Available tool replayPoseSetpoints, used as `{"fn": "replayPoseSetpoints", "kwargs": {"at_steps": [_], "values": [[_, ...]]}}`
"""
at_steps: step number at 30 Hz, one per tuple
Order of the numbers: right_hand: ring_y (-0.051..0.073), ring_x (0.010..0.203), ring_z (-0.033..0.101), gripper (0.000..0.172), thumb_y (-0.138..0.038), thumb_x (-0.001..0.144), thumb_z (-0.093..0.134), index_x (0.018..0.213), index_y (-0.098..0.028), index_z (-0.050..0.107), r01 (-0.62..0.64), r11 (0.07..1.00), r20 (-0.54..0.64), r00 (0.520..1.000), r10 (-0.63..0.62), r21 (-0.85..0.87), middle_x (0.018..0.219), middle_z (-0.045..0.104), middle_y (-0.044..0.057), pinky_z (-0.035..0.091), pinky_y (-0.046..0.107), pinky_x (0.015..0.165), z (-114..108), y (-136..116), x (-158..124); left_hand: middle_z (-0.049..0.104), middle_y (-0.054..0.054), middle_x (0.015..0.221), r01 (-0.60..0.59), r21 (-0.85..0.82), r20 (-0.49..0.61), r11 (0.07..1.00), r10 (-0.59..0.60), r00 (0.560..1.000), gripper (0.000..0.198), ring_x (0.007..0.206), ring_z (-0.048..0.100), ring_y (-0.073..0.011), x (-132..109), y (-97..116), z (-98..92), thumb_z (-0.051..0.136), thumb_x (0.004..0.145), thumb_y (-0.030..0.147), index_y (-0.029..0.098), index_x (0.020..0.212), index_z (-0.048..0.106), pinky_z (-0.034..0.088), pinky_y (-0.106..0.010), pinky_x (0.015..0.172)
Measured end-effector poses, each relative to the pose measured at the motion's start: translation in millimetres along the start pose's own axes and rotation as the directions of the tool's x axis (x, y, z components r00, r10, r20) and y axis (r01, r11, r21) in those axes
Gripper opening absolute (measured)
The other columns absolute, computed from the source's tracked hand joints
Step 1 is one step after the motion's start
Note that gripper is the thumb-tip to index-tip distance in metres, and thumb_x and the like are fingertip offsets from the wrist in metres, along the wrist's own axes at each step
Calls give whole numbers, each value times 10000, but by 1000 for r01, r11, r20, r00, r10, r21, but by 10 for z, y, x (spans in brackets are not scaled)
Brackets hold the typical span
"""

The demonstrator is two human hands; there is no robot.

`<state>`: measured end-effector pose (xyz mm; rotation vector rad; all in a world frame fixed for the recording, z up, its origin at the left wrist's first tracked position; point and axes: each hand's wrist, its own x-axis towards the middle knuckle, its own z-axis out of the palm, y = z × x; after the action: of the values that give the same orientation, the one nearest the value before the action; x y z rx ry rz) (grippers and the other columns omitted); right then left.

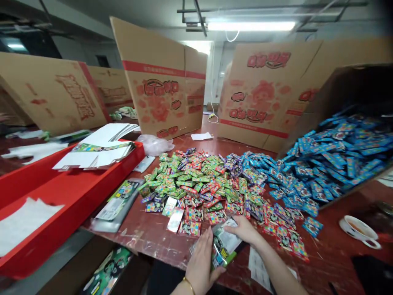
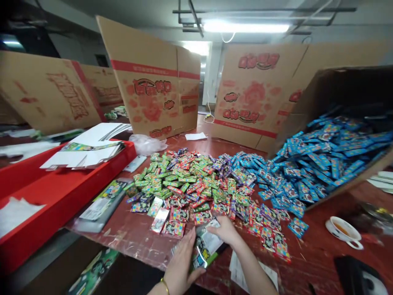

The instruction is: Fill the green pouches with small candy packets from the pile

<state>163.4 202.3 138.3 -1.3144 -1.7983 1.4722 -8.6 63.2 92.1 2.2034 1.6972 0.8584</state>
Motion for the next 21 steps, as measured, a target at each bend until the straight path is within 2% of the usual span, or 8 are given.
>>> {"fn": "replayPoseSetpoints", "kwargs": {"at_steps": [3, 6, 9, 13, 15, 17, 19, 21], "values": [[222, 555, 617, 407, -523, 566, 705, 680, -136, 655, -24, 997, 97, 995, 17, 72, 617, 668, 44, 493, 328, 571, 74, -179, -112, 406, -203, 1383, 47, -22, -27, 999, -48, 998, 1003, 1262, 391, -369, 88, 88, -108, 758, 664, 225, 166, 1430, 114, 437, -568, 965], [252, 756, 654, 389, -502, 676, 691, 837, -147, 687, 30, 973, 109, 993, -56, 228, 808, 708, 76, 506, 359, 733, 120, -370, -332, 512, -171, 1282, 12, -32, -110, 999, -15, 994, 726, 1170, 491, -319, 285, 239, -307, 652, 777, 208, 175, 1384, 255, 446, -535, 952], [272, 928, 628, 335, -465, 760, 657, 917, -171, 693, 126, 947, -1, 991, -132, 296, 953, 697, 100, 471, 385, 869, 141, -536, -586, 601, -125, 1156, -89, -61, -162, 994, 78, 984, 500, 1034, 566, -265, 505, 417, -553, 554, 849, 195, 181, 1314, 372, 490, -457, 886], [275, 928, 620, 315, -463, 833, 568, 943, -191, 681, 256, 950, -131, 963, -235, 176, 992, 681, 110, 472, 397, 883, 126, -674, -841, 669, -80, 982, -190, -89, -160, 978, 174, 972, 274, 869, 613, -229, 724, 565, -842, 488, 891, 223, 192, 1162, 516, 523, -370, 759], [269, 907, 615, 242, -419, 854, 547, 920, -222, 670, 351, 936, -269, 899, -346, -29, 966, 674, 95, 476, 394, 851, 76, -701, -926, 685, -58, 902, -219, -112, -128, 969, 205, 970, 212, 798, 630, -205, 809, 598, -943, 464, 902, 225, 200, 1088, 562, 520, -322, 704], [290, 932, 589, 184, -384, 815, 604, 932, -250, 652, 393, 848, -459, 717, -524, -355, 974, 654, 90, 436, 429, 859, 4, -721, -995, 696, -30, 828, -235, -100, -81, 967, 228, 970, 165, 733, 644, -191, 872, 635, -1007, 474, 892, 205, 214, 995, 603, 507, -289, 644], [323, 975, 561, 200, -381, 774, 643, 946, -278, 637, 341, 719, -487, 556, -674, -606, 997, 641, 83, 379, 469, 869, -73, -747, -1045, 700, -7, 774, -279, -44, -18, 959, 278, 960, 131, 682, 650, -187, 912, 694, -1030, 519, 857, 184, 225, 924, 623, 487, -273, 593], [304, 904, 594, 109, -370, 796, 609, 882, -305, 628, 363, 615, -343, 584, -735, -700, 903, 664, 45, 383, 445, 808, -155, -778, -1080, 701, 6, 741, -355, 19, 40, 935, 354, 934, 105, 652, 652, -186, 934, 764, -1020, 577, 815, 191, 226, 901, 626, 462, -263, 551]]}}
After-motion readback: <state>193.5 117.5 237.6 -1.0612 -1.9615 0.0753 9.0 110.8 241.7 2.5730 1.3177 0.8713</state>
